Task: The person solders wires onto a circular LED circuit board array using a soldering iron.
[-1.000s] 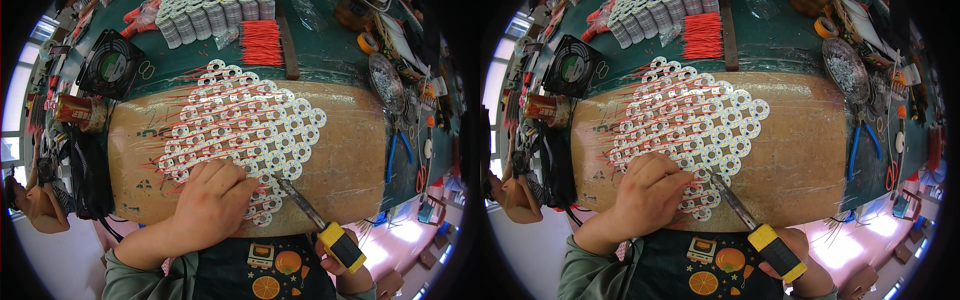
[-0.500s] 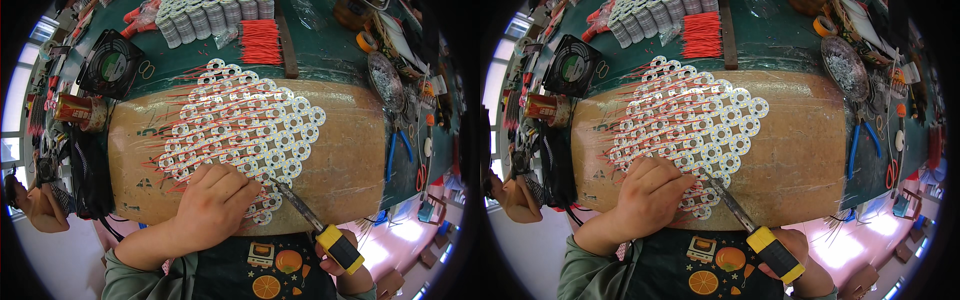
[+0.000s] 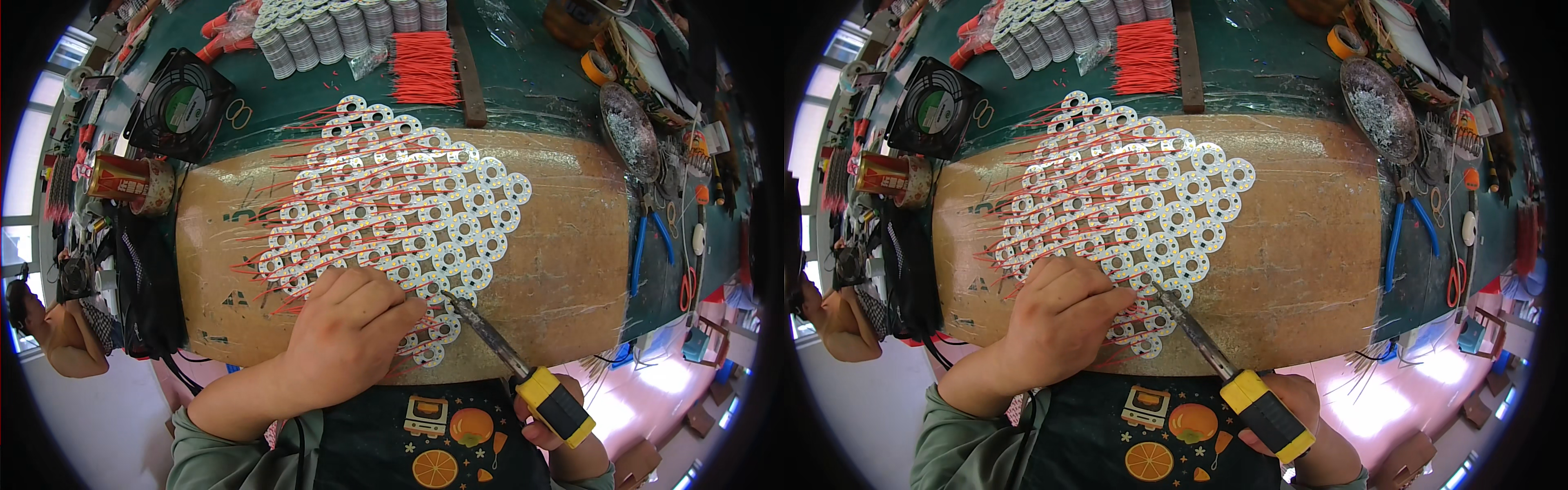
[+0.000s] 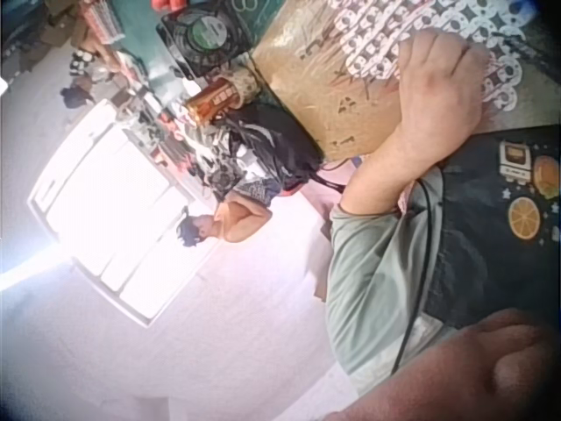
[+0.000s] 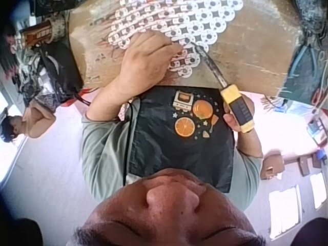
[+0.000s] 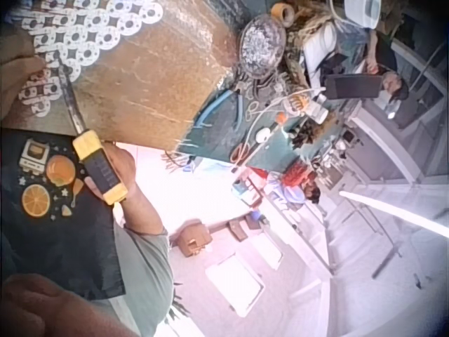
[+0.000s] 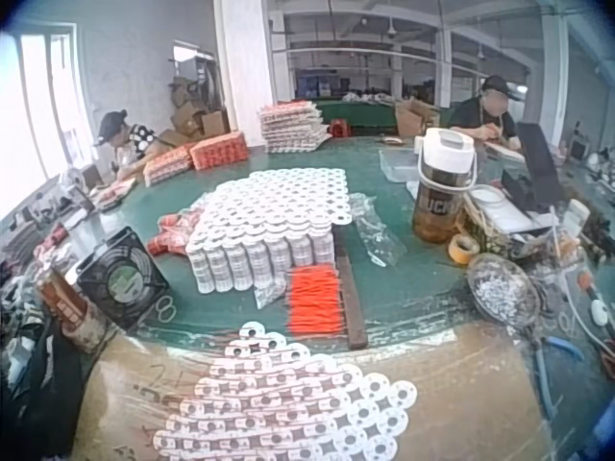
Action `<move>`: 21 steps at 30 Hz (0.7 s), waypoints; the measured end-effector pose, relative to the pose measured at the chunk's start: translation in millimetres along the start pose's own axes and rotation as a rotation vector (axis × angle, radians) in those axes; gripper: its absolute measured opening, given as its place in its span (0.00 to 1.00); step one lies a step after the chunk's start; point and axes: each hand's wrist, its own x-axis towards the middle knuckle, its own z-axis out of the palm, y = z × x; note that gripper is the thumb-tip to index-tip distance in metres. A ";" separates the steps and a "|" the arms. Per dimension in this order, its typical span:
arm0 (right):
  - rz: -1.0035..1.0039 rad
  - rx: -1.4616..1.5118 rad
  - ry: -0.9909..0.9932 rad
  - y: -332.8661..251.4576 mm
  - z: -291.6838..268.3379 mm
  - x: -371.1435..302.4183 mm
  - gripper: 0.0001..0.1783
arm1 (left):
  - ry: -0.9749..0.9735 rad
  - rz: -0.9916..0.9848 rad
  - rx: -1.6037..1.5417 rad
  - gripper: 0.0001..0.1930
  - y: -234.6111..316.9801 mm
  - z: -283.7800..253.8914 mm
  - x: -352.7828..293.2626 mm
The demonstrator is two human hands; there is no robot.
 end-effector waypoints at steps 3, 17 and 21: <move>-0.001 -0.027 0.019 -1.1 0.5 0.1 0.22 | -0.005 0.004 0.002 0.18 -0.5 0.5 -0.4; 0.064 -0.007 -0.049 -6.0 -1.4 5.8 0.20 | -0.021 0.007 0.003 0.19 -2.0 1.4 -0.6; 0.029 -0.032 -0.026 -3.1 -0.2 3.5 0.20 | -0.022 0.006 0.004 0.19 -1.8 1.4 0.0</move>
